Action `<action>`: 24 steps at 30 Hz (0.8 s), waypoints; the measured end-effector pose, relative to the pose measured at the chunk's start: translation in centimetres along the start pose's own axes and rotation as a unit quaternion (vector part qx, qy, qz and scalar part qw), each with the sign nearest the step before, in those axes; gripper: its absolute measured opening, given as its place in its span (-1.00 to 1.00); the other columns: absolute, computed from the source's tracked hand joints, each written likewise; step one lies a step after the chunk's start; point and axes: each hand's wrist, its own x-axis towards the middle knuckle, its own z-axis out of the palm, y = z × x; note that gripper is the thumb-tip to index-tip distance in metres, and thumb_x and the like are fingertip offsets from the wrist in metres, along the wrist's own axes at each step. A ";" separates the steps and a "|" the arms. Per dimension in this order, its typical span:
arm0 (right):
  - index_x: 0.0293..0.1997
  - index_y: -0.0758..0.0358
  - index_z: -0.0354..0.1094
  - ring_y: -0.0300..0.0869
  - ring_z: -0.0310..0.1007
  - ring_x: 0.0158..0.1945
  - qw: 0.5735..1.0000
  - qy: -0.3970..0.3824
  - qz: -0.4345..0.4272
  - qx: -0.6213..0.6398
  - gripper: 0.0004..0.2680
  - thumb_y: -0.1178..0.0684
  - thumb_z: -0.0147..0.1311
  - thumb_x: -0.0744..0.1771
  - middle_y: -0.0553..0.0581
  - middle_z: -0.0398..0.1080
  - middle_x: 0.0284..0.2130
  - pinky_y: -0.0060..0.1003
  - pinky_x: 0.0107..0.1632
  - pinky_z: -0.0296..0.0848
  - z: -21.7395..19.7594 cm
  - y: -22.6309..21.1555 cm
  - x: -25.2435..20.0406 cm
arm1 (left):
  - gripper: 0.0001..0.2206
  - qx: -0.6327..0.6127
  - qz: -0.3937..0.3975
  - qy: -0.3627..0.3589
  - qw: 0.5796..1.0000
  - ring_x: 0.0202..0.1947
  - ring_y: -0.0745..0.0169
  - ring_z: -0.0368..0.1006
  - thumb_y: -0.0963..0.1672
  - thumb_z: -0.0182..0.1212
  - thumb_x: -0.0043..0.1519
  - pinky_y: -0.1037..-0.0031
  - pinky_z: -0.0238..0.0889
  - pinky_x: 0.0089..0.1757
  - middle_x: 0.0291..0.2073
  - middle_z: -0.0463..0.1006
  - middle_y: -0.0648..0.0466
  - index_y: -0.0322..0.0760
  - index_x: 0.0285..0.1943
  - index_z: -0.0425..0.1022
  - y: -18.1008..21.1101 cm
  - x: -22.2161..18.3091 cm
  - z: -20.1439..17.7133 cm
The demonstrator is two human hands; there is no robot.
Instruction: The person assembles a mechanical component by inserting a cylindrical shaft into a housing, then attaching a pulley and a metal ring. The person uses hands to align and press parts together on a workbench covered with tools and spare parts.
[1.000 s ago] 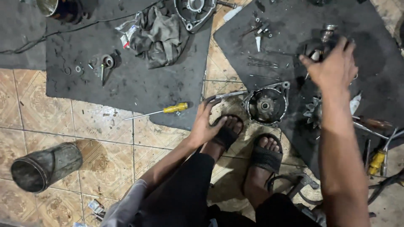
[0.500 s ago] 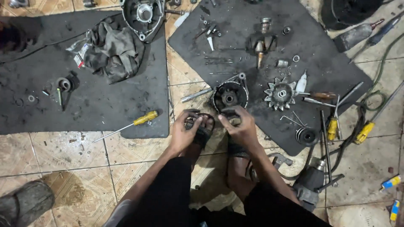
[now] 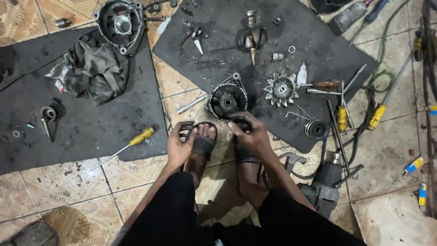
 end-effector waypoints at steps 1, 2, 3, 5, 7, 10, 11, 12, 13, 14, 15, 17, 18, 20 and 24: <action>-0.07 0.14 0.56 0.12 0.64 -0.24 1.000 0.000 0.000 0.000 -0.85 0.02 0.30 0.31 0.28 0.59 -0.35 0.04 -0.16 0.57 -0.1 1.4 -0.3 | -0.80 0.000 0.000 0.000 1.000 -0.28 0.02 0.60 -0.12 0.33 0.26 0.35 0.42 -0.26 -0.24 0.67 -0.08 -0.19 0.04 0.55 0.3 -0.1 -0.2; -0.08 0.11 0.57 0.00 0.63 -0.24 1.000 0.003 0.000 -0.003 -0.85 0.00 0.32 0.31 0.23 0.60 -0.35 -0.08 -0.17 0.56 -0.2 2.9 -0.7 | -0.80 0.003 -0.004 0.008 1.000 -0.28 -0.02 0.61 -0.12 0.32 0.26 0.32 0.43 -0.29 -0.24 0.67 -0.08 -0.20 0.04 0.55 0.5 -0.2 -0.4; -0.08 0.08 0.58 -0.12 0.62 -0.25 1.000 0.007 -0.001 -0.008 -0.85 -0.01 0.33 0.30 0.18 0.60 -0.35 -0.19 -0.17 0.56 -0.2 4.2 -0.9 | -0.80 0.005 -0.007 0.015 1.000 -0.29 -0.07 0.61 -0.12 0.31 0.27 0.30 0.43 -0.32 -0.24 0.66 -0.08 -0.21 0.04 0.54 0.8 -0.1 -0.7; -0.11 0.15 0.57 -0.11 0.59 -0.26 0.998 0.060 -0.016 0.028 -0.88 0.07 0.30 0.32 0.21 0.58 -0.37 -0.17 -0.16 0.55 0.6 8.5 -1.7 | -0.80 0.004 -0.004 0.020 1.000 -0.28 -0.04 0.60 -0.14 0.30 0.27 0.30 0.43 -0.31 -0.24 0.66 -0.11 -0.24 0.04 0.54 1.2 -0.2 -0.7; -0.13 0.22 0.55 -0.11 0.56 -0.27 0.991 0.115 -0.029 0.063 -0.92 0.14 0.28 0.33 0.24 0.55 -0.39 -0.15 -0.15 0.54 1.3 12.4 -3.0 | -0.81 0.003 -0.001 0.020 1.000 -0.28 -0.02 0.59 -0.15 0.29 0.27 0.31 0.42 -0.30 -0.23 0.65 -0.13 -0.27 0.03 0.54 1.4 -0.4 -0.6; -0.14 0.33 0.48 -0.09 0.50 -0.23 0.981 0.179 -0.034 0.067 -0.92 0.15 0.20 0.37 0.28 0.51 -0.39 -0.07 -0.11 0.51 1.9 15.5 -5.0 | -0.70 0.015 0.042 0.061 0.997 0.00 -0.28 0.52 -0.15 0.34 0.25 0.08 0.38 -0.05 -0.11 0.59 -0.31 -0.39 0.12 0.48 -2.7 2.2 -1.7; -0.14 0.31 0.49 -0.07 0.54 -0.25 0.982 0.177 -0.037 0.059 -0.92 0.13 0.20 0.36 0.30 0.52 -0.39 -0.05 -0.13 0.52 1.8 15.4 -5.5 | -0.59 0.105 0.172 0.173 0.964 0.02 -0.40 0.39 -0.18 0.49 0.10 0.03 0.14 0.10 -0.09 0.48 -0.34 -0.44 0.09 0.47 -7.0 4.3 -3.1; -0.15 0.28 0.50 -0.04 0.57 -0.26 0.982 0.175 -0.040 0.052 -0.92 0.11 0.20 0.35 0.32 0.53 -0.39 -0.03 -0.15 0.52 1.7 15.3 -5.9 | -0.47 0.188 0.297 0.280 0.893 0.04 -0.51 0.27 -0.20 0.64 -0.05 -0.02 -0.10 0.24 -0.08 0.36 -0.36 -0.50 0.06 0.47 -11.4 5.9 -4.4; -0.15 0.28 0.50 -0.04 0.57 -0.26 0.981 0.182 -0.040 0.048 -0.92 0.11 0.20 0.35 0.32 0.53 -0.39 -0.03 -0.15 0.52 1.5 14.9 -6.4 | -0.47 0.183 0.300 0.275 0.895 0.04 -0.51 0.27 -0.20 0.64 -0.05 -0.02 -0.10 0.24 -0.08 0.36 -0.36 -0.50 0.06 0.47 -11.3 8.4 -7.1; -0.16 0.22 0.48 -0.13 0.54 -0.17 0.983 0.177 -0.022 0.037 -0.91 0.05 0.15 0.37 0.20 0.53 -0.29 -0.16 -0.08 0.48 1.4 14.5 -6.9 | -0.25 0.252 0.136 0.276 0.917 0.27 -0.48 -0.09 0.00 0.57 0.08 -0.14 -0.24 0.30 0.21 -0.02 -0.31 -0.46 0.36 0.29 -11.1 10.9 -9.9; -0.18 0.16 0.46 -0.21 0.50 -0.07 0.985 0.171 -0.006 0.027 -0.89 -0.01 0.11 0.38 0.07 0.54 -0.19 -0.28 -0.01 0.43 1.4 14.0 -7.1 | -0.01 0.316 -0.030 0.269 0.909 0.50 -0.45 -0.44 0.20 0.49 0.21 -0.25 -0.39 0.36 0.50 -0.42 -0.27 -0.43 0.66 0.11 -10.9 13.7 -12.7; -0.18 0.16 0.45 -0.24 0.49 -0.10 0.985 0.166 0.009 0.036 -0.89 -0.02 0.13 0.37 0.05 0.52 -0.18 -0.29 -0.02 0.45 1.4 14.6 -7.5 | -0.04 0.335 0.004 0.217 0.917 0.42 -0.54 -0.26 0.17 0.47 0.12 -0.41 -0.25 0.19 0.45 -0.17 -0.37 -0.28 0.62 0.10 -4.5 13.9 -14.9; -0.18 0.15 0.44 -0.27 0.48 -0.13 0.986 0.155 0.026 0.047 -0.88 -0.03 0.15 0.36 0.02 0.51 -0.17 -0.30 -0.04 0.46 1.6 14.8 -7.5 | -0.06 0.356 0.034 0.167 0.919 0.33 -0.64 -0.09 0.14 0.46 0.03 -0.58 -0.11 0.02 0.40 0.08 -0.48 -0.12 0.58 0.09 -1.2 14.0 -16.2; -0.18 0.17 0.44 -0.18 0.49 -0.07 0.989 0.146 0.001 0.038 -0.88 -0.02 0.13 0.37 0.06 0.51 -0.17 -0.21 0.04 0.42 1.3 12.0 -7.0 | -0.17 0.407 0.051 0.160 0.898 0.20 -0.62 0.09 0.03 0.45 0.03 -0.50 -0.05 0.00 0.24 0.24 -0.43 -0.22 0.52 0.23 -4.5 15.4 -17.9; -0.08 0.21 0.46 -0.14 0.53 -0.04 0.989 0.119 0.064 0.053 -0.85 -0.01 0.12 0.37 0.09 0.53 -0.16 -0.20 0.04 0.44 1.2 8.8 -6.7 | -0.59 0.392 0.100 0.161 0.900 -0.17 -0.24 0.60 0.01 0.48 0.11 0.06 0.43 -0.20 -0.22 0.69 -0.16 -0.37 -0.01 0.71 -11.0 18.0 -18.6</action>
